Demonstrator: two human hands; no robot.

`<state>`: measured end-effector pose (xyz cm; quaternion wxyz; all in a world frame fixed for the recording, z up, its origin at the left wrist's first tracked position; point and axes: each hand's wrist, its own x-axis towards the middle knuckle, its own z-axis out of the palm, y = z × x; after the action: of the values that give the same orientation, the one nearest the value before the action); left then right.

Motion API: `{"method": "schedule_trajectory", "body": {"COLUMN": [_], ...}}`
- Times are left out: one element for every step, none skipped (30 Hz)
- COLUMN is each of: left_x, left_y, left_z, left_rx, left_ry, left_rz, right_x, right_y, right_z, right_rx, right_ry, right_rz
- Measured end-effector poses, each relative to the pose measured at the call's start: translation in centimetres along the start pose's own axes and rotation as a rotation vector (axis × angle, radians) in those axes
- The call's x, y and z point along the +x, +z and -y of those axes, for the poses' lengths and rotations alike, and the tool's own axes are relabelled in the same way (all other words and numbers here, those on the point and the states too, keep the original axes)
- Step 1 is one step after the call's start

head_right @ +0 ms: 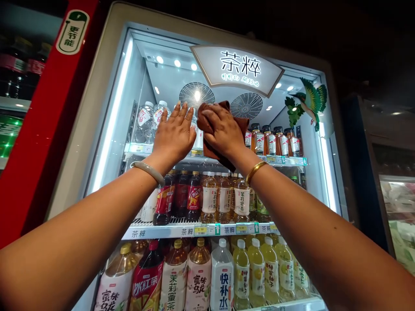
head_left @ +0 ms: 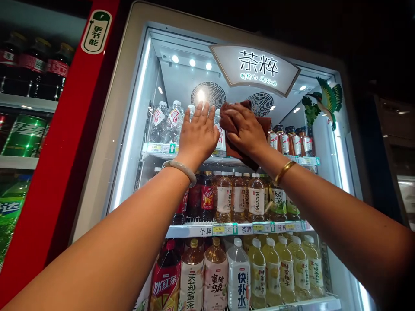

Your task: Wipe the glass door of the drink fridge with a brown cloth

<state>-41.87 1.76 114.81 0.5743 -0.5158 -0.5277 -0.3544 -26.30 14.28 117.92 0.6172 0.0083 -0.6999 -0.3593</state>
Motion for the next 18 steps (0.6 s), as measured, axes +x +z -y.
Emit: {"method": "schedule_trajectory", "body": {"left_x": [0.0, 0.0, 0.0, 0.0, 0.0, 0.0, 0.0, 0.0, -0.1, -0.1, -0.1, -0.1, -0.1, -0.1, -0.1, -0.1, -0.1, -0.1], "left_y": [0.0, 0.0, 0.0, 0.0, 0.0, 0.0, -0.1, -0.1, -0.1, -0.1, -0.1, -0.1, -0.1, -0.1, 0.0, 0.0, 0.0, 0.0], "left_z": [0.0, 0.0, 0.1, 0.1, 0.1, 0.1, 0.1, 0.0, 0.0, 0.0, 0.0, 0.0, 0.0, 0.1, 0.1, 0.1, 0.2, 0.2], "left_rx": [-0.004, -0.010, -0.016, -0.023, -0.032, -0.040, -0.049, -0.056, -0.063, -0.070, -0.076, -0.082, -0.087, -0.093, -0.100, -0.108, -0.115, -0.119], "left_ry": [0.001, 0.001, 0.000, -0.002, -0.004, -0.004, -0.001, 0.001, 0.003, 0.006, 0.009, 0.012, 0.014, 0.017, 0.019, 0.019, 0.019, 0.017], "left_rz": [-0.003, -0.005, -0.007, -0.007, -0.005, -0.004, -0.003, -0.002, -0.003, -0.006, -0.010, -0.013, -0.016, -0.017, -0.018, -0.019, -0.020, -0.022], "right_x": [-0.8, -1.4, -1.8, -1.9, -1.6, -1.0, -0.2, 0.7, 1.6, 2.5, 3.0, 3.3, 3.2, 2.7, 2.0, 1.0, 0.0, -0.9], "right_y": [-0.5, -1.0, -1.4, -1.6, -1.6, -1.4, -1.0, -0.4, 0.4, 1.1, 1.8, 2.2, 2.5, 2.4, 2.1, 1.6, 0.8, 0.0], "right_z": [-0.1, -0.5, -1.2, -2.0, -2.8, -3.4, -3.8, -3.8, -3.4, -2.8, -1.9, -0.8, 0.1, 0.9, 1.4, 1.5, 1.3, 0.8], "right_rx": [0.006, 0.006, -0.001, -0.016, -0.036, -0.059, -0.082, -0.102, -0.116, -0.122, -0.121, -0.114, -0.103, -0.090, -0.076, -0.062, -0.047, -0.035], "right_ry": [-0.045, -0.066, -0.057, -0.019, 0.042, 0.118, 0.198, 0.267, 0.311, 0.323, 0.300, 0.251, 0.188, 0.123, 0.061, 0.008, -0.032, -0.055], "right_rz": [0.025, 0.041, 0.045, 0.037, 0.017, -0.014, -0.053, -0.092, -0.124, -0.141, -0.140, -0.123, -0.097, -0.069, -0.041, -0.012, 0.012, 0.032]}}
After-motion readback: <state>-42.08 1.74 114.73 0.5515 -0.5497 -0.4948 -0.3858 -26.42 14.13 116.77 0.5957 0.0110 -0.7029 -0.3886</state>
